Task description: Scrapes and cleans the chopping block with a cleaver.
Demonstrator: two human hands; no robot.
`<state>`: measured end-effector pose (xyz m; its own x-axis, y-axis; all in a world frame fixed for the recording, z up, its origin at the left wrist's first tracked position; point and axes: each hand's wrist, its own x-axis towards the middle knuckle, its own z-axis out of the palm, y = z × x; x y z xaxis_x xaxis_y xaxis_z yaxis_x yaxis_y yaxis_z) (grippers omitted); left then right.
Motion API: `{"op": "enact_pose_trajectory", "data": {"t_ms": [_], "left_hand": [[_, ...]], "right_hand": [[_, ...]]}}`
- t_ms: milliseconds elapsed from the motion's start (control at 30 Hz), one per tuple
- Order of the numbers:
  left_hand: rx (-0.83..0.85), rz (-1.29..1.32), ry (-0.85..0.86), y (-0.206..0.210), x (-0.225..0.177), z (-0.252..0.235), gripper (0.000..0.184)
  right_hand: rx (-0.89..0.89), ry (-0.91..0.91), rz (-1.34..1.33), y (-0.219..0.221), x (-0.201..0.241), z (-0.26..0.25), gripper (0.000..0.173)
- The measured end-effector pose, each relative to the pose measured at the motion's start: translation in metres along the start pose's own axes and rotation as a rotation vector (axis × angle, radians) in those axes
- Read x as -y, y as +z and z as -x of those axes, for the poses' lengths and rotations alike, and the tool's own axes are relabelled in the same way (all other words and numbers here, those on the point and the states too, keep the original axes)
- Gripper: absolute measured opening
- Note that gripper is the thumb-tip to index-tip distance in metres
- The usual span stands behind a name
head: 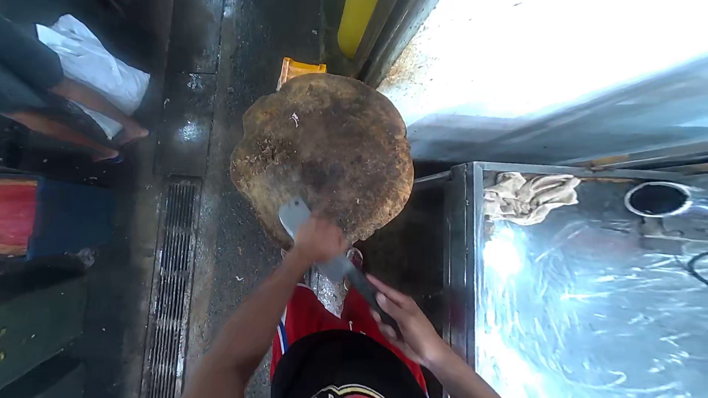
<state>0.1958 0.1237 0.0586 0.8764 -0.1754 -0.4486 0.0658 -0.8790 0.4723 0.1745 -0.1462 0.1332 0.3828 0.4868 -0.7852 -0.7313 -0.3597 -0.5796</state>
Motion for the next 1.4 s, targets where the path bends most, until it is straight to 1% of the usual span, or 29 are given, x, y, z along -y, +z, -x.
{"op": "enact_pose_trajectory", "data": {"t_ms": [67, 100, 133, 200, 267, 300, 333, 367, 400, 500, 567, 633, 700, 733, 767, 833, 867, 933, 1000, 1167, 1200, 1233, 1300, 1367, 1400], "left_hand": [[0.085, 0.036, -0.008, 0.016, -0.027, 0.023, 0.054], [0.091, 0.031, 0.003, 0.01, -0.025, 0.027, 0.053], [0.081, 0.019, 0.019, -0.004, -0.011, 0.023, 0.052], [0.075, -0.018, 0.025, -0.045, 0.036, -0.004, 0.047], [0.015, -0.146, -0.021, -0.075, 0.078, -0.031, 0.045], [-0.008, -0.197, -0.048, -0.083, 0.085, -0.034, 0.044], [-0.043, -0.221, -0.062, -0.084, 0.082, -0.033, 0.043], [-0.076, -0.219, -0.069, -0.073, 0.07, -0.031, 0.042], [-0.069, -0.186, -0.079, -0.054, 0.048, -0.027, 0.043], [0.031, -0.02, -0.085, 0.01, -0.039, -0.018, 0.05], [0.023, 0.044, -0.045, 0.043, -0.098, -0.022, 0.05], [0.036, 0.11, -0.007, 0.056, -0.145, -0.032, 0.048], [0.061, 0.125, 0.01, 0.055, -0.164, -0.042, 0.047], [0.066, 0.119, 0.011, 0.048, -0.162, -0.045, 0.047], [0.061, 0.107, 0.009, 0.036, -0.15, -0.048, 0.047], [0.097, 0.064, -0.012, 0.004, -0.113, -0.051, 0.047], [0.112, 0.046, -0.021, -0.005, -0.095, -0.049, 0.046], [0.044, -0.012, -0.016, -0.003, -0.072, -0.043, 0.045], [0.02, -0.032, -0.011, 0.003, -0.074, -0.042, 0.045], [0.102, 0.047, 0.019, 0.037, -0.131, -0.035, 0.047], [0.112, 0.048, 0.032, 0.034, -0.133, -0.034, 0.048], [0.116, 0.049, 0.045, 0.026, -0.127, -0.034, 0.047], [0.13, 0.036, 0.04, -0.009, -0.089, -0.044, 0.044], [0.042, -0.031, 0.048, -0.024, -0.041, -0.05, 0.041], [-0.01, -0.089, 0.052, -0.031, -0.024, -0.055, 0.042]], "right_hand": [[0.021, 0.069, -0.016, -0.012, -0.018, 0.029, 0.054], [0.032, 0.064, -0.029, -0.009, -0.018, 0.027, 0.053], [0.036, 0.023, -0.022, 0.001, -0.009, 0.013, 0.053], [0.022, -0.078, 0.002, 0.031, 0.025, -0.034, 0.051], [0.031, -0.107, -0.045, 0.052, 0.056, -0.078, 0.048], [0.044, -0.099, -0.084, 0.055, 0.061, -0.087, 0.048], [0.056, -0.093, -0.092, 0.051, 0.061, -0.085, 0.048], [0.063, -0.088, -0.078, 0.039, 0.054, -0.074, 0.048], [0.062, -0.076, -0.057, 0.021, 0.041, -0.056, 0.049], [0.035, -0.002, 0.034, -0.049, -0.003, 0.009, 0.051], [-0.012, 0.062, 0.052, -0.097, -0.021, 0.051, 0.052], [-0.049, 0.088, 0.036, -0.135, -0.029, 0.083, 0.051], [-0.059, 0.088, 0.009, -0.154, -0.025, 0.095, 0.049], [-0.058, 0.09, 0.002, -0.153, -0.017, 0.092, 0.049], [-0.064, 0.086, 0.011, -0.143, -0.004, 0.082, 0.05], [-0.083, 0.057, 0.037, -0.105, 0.021, 0.057, 0.049], [-0.083, 0.047, 0.037, -0.085, 0.028, 0.049, 0.048], [-0.079, 0.032, 0.002, -0.062, 0.029, 0.042, 0.046], [-0.082, 0.015, -0.052, -0.063, 0.02, 0.046, 0.045], [-0.085, 0.094, -0.057, -0.105, -0.009, 0.088, 0.047], [-0.086, 0.101, -0.055, -0.105, -0.007, 0.09, 0.048], [-0.092, 0.097, -0.044, -0.098, 0.0, 0.085, 0.047], [-0.099, 0.025, 0.001, -0.069, 0.026, 0.051, 0.047], [-0.072, 0.0, -0.006, -0.034, 0.046, 0.019, 0.046], [-0.068, -0.001, -0.027, -0.025, 0.054, 0.006, 0.046]]}}
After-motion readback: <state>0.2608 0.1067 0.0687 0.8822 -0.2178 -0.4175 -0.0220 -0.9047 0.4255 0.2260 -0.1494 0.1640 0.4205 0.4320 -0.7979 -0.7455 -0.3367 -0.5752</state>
